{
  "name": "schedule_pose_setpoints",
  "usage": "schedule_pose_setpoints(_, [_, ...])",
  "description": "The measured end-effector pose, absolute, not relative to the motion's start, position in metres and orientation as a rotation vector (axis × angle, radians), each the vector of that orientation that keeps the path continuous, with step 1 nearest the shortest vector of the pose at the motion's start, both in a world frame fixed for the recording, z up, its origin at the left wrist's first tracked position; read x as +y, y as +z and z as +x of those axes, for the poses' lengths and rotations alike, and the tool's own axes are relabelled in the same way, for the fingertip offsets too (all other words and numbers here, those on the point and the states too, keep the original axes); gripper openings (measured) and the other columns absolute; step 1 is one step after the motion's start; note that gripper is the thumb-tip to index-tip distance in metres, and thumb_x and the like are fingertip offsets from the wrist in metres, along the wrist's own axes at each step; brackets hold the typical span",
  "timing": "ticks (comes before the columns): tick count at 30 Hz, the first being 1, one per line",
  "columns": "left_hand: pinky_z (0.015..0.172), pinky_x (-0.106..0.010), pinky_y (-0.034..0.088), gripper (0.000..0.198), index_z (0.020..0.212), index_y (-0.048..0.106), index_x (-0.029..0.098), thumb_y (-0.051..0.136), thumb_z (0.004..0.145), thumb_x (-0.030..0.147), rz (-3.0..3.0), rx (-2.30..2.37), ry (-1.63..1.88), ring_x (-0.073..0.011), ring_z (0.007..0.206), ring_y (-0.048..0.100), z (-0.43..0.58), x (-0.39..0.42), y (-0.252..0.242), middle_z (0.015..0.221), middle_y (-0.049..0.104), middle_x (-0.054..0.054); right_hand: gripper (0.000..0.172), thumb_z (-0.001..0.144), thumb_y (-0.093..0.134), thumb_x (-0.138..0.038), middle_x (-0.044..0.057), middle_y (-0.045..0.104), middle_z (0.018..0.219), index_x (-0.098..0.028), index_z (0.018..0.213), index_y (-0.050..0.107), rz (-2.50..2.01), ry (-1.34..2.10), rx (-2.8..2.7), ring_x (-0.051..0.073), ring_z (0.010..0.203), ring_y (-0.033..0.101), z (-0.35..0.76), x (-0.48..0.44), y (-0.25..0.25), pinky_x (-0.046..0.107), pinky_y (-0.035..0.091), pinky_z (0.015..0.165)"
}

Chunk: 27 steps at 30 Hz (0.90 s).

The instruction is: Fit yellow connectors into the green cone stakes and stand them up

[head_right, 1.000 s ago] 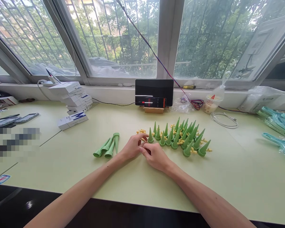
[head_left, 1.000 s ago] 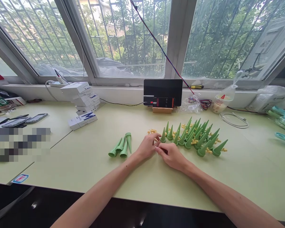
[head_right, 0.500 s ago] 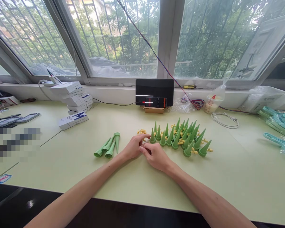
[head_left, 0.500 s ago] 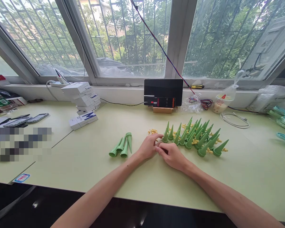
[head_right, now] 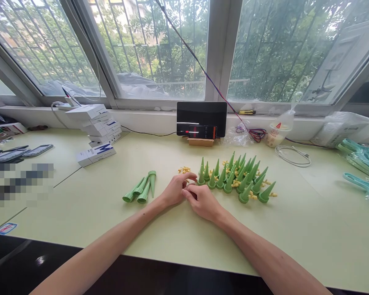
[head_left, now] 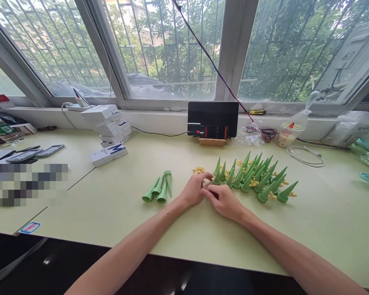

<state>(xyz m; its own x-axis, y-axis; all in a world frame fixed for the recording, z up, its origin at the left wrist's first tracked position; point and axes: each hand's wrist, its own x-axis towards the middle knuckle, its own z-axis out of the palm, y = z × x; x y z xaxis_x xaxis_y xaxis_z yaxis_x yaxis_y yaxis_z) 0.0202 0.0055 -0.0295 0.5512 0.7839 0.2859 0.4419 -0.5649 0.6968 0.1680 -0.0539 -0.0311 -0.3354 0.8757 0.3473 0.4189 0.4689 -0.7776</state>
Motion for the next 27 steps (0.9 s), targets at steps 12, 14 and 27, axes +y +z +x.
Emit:
schedule_pose_setpoints(12, [0.058,-0.023,0.04,0.021,0.102,0.066,0.019,0.051,0.089,0.026,2.293,1.248,0.951,-0.0112,0.053,0.051,0.007,0.01,-0.015,0.062,0.061,0.002,0.039,0.095,0.046,-0.032,-0.006,0.028,0.055,-0.02,0.062,0.029,-1.118,0.693,-1.921,0.01,0.053,0.024,0.168,-0.054,-0.031,0.026,0.022,0.051])
schedule_pose_setpoints(14, [0.058,-0.024,0.039,0.02,0.1,0.066,0.02,0.05,0.09,0.026,2.343,1.442,1.027,-0.0124,0.049,0.049,-0.003,0.015,-0.007,0.051,0.05,0.005,0.04,0.095,0.045,-0.032,-0.006,0.027,0.055,-0.02,0.062,0.027,-1.12,0.694,-1.921,0.01,0.053,0.023,0.168,-0.053,-0.031,0.026,0.022,0.051])
schedule_pose_setpoints(27, [0.075,-0.036,0.049,0.029,0.11,0.065,0.016,0.046,0.092,0.03,2.256,2.3,0.462,-0.0316,0.106,0.057,-0.032,0.029,0.013,0.108,0.062,-0.014,0.035,0.097,0.039,-0.028,-0.004,0.04,0.056,-0.02,0.063,0.037,-1.135,0.651,-1.971,0.01,0.051,0.034,0.17,-0.052,-0.033,0.026,0.027,0.053])
